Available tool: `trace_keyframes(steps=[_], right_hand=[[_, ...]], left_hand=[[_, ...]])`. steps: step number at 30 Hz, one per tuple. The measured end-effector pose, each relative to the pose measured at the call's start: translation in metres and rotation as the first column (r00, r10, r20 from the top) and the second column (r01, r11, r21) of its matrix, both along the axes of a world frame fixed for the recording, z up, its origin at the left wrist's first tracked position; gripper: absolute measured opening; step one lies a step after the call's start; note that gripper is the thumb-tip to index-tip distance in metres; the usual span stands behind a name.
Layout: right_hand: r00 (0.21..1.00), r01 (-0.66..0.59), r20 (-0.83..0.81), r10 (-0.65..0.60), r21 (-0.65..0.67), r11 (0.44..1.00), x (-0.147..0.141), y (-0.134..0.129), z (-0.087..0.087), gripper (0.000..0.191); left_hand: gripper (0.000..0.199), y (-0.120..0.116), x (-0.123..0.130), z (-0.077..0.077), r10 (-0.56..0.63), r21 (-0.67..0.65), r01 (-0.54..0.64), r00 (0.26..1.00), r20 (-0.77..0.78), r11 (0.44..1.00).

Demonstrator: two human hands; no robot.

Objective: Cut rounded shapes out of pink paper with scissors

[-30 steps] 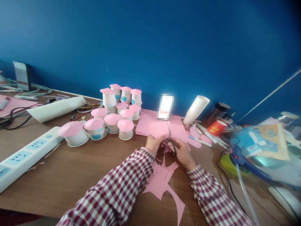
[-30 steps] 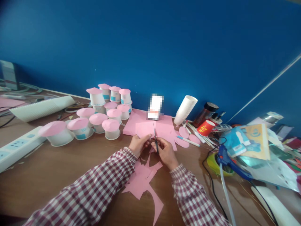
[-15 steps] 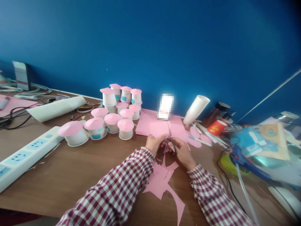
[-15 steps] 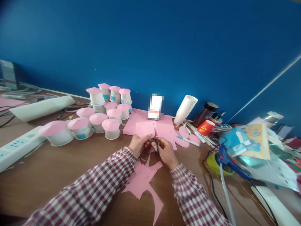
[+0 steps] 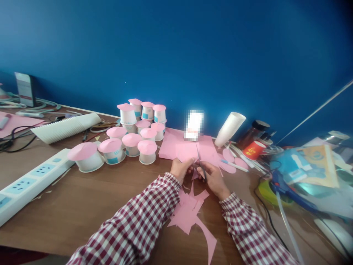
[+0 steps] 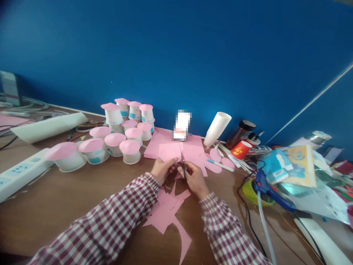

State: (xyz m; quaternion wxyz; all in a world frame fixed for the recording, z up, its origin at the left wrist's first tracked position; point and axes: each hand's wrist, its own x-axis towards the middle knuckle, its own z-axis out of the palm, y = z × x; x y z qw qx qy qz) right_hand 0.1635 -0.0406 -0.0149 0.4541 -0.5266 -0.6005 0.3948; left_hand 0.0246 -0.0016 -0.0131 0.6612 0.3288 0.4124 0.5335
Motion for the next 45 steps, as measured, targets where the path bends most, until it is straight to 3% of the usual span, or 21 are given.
trace_keyframes(steps=[16,28,45], right_hand=[[0.999,-0.006,-0.036,0.006,-0.006,1.0,-0.0042,-0.0015,0.0062,0.038],[0.994,-0.025,-0.105,0.022,-0.033,0.999,-0.003,0.0035,-0.0001,0.035],[0.993,-0.036,-0.112,0.035,-0.011,0.999,-0.0048,0.0009,0.0064,0.029]], left_hand=[[0.026,-0.0018,-0.0006,0.0068,0.005,-0.034,-0.005,1.0,-0.006,0.999],[0.028,-0.0009,0.001,0.005,0.036,-0.004,-0.036,0.999,-0.033,0.999],[0.029,0.0005,0.0023,-0.0018,0.051,0.008,-0.051,0.996,-0.066,0.999]])
